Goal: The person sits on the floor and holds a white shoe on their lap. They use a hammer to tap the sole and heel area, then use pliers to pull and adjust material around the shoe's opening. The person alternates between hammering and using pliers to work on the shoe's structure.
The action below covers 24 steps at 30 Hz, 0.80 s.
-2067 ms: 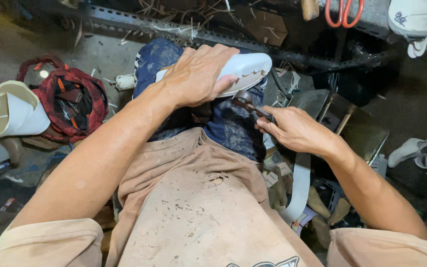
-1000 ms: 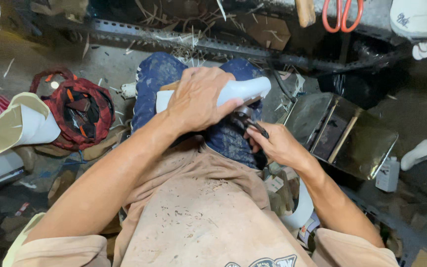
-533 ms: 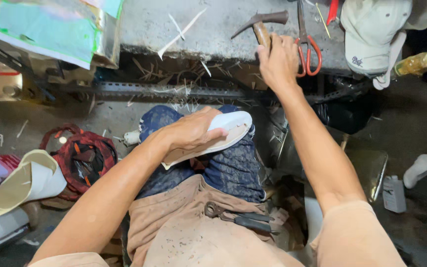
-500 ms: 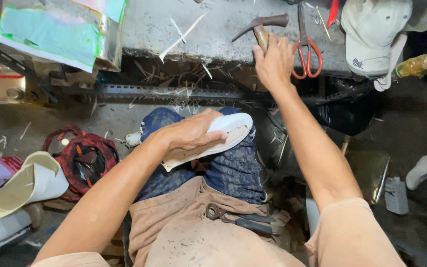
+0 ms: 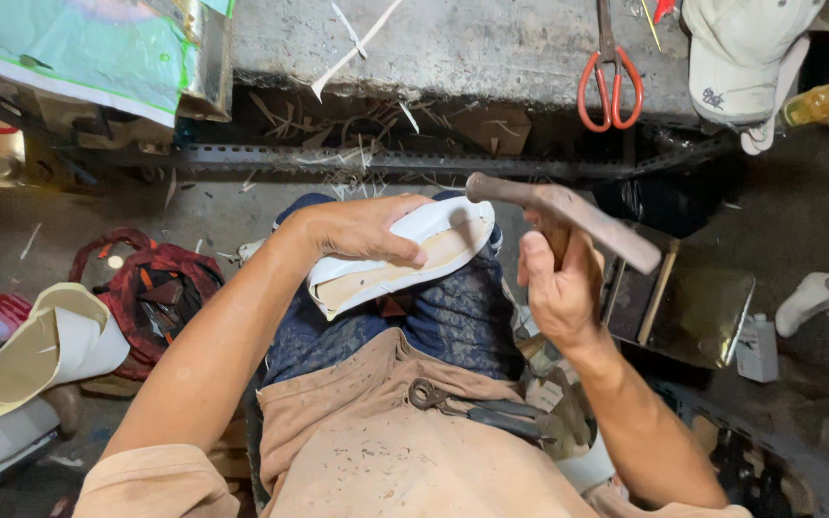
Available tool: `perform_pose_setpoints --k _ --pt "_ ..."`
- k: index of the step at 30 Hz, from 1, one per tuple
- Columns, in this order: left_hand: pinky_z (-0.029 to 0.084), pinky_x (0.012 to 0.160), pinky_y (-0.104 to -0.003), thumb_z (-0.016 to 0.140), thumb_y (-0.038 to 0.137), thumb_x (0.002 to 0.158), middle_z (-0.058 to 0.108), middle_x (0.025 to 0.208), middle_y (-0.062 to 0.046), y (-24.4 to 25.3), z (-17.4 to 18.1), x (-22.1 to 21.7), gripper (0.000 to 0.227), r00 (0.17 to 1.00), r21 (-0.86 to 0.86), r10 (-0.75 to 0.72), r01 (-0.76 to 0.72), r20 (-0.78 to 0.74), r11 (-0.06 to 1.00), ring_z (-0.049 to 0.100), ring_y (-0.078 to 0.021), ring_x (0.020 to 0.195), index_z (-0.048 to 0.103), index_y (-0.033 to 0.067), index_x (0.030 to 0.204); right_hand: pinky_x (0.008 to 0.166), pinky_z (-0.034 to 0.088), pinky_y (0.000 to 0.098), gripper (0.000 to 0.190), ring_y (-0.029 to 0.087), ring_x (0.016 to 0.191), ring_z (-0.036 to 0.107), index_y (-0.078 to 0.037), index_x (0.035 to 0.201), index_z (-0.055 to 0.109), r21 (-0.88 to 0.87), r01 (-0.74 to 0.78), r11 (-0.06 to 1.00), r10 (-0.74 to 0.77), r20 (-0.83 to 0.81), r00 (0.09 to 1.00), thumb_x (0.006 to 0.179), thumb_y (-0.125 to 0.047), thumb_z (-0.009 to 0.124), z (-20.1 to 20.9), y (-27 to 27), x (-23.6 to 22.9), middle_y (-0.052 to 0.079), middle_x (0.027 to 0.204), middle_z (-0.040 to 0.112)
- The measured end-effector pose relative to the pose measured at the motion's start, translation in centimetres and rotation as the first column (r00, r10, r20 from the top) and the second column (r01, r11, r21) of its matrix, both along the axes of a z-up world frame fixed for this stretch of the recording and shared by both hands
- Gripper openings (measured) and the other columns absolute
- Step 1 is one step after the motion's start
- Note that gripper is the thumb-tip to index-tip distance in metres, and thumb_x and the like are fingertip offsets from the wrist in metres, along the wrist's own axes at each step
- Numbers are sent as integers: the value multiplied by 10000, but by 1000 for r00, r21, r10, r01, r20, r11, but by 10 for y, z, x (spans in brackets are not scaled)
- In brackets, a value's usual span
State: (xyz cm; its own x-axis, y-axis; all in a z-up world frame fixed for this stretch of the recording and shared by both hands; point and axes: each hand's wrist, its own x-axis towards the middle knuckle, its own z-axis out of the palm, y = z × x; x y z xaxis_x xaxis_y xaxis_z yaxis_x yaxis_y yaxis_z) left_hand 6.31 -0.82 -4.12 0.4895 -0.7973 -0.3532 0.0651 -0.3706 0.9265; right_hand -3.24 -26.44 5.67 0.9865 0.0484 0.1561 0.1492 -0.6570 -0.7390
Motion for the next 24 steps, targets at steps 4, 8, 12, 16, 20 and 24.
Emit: perform_pose_setpoints --k 4,8,12,16,20,24 --pt "525 721 -382 836 471 673 609 1042 -103 -1 -6 1 823 1000 -35 18 -17 4 999 623 -274 890 571 146 1382 805 558 470 226 401 944 726 -13 1075 716 -277 -2 961 36 119 992 1006 -223 668 -13 26 -19 204 903 747" --pt "514 760 -358 828 477 698 623 1092 -97 2 -6 5 825 999 -50 36 -37 -12 998 601 -250 927 559 140 1401 762 569 394 143 333 799 732 -56 1035 722 -47 49 998 -42 139 989 993 -175 654 -46 2 -26 131 822 727" --pt "513 761 -361 841 498 694 638 1110 -93 0 -11 3 822 999 -43 39 -39 -1 998 610 -248 934 573 165 1397 690 573 487 272 434 740 695 95 1240 621 -70 -185 980 194 147 970 981 13 622 24 54 -11 239 836 705" --pt "515 766 -369 839 496 701 628 1113 -96 -6 -15 -3 805 997 -61 81 -81 -17 995 611 -247 931 568 178 1389 842 559 522 301 524 992 666 127 1226 590 -106 -194 975 219 325 920 1076 -120 509 24 48 -13 319 1087 650" --pt "508 781 -357 823 490 711 630 1105 -89 -5 -7 4 780 998 -60 69 -68 11 996 609 -250 940 567 171 1374 541 508 461 323 387 692 690 98 1286 594 -118 -224 967 235 90 968 1070 -129 517 27 47 -9 245 840 674" --pt "509 781 -368 832 482 712 637 1099 -110 -5 -3 -3 776 995 -78 95 -95 3 992 624 -265 941 565 183 1376 533 497 378 237 316 623 668 8 1168 667 -121 -206 971 213 48 976 1050 -165 554 17 33 -17 154 749 642"
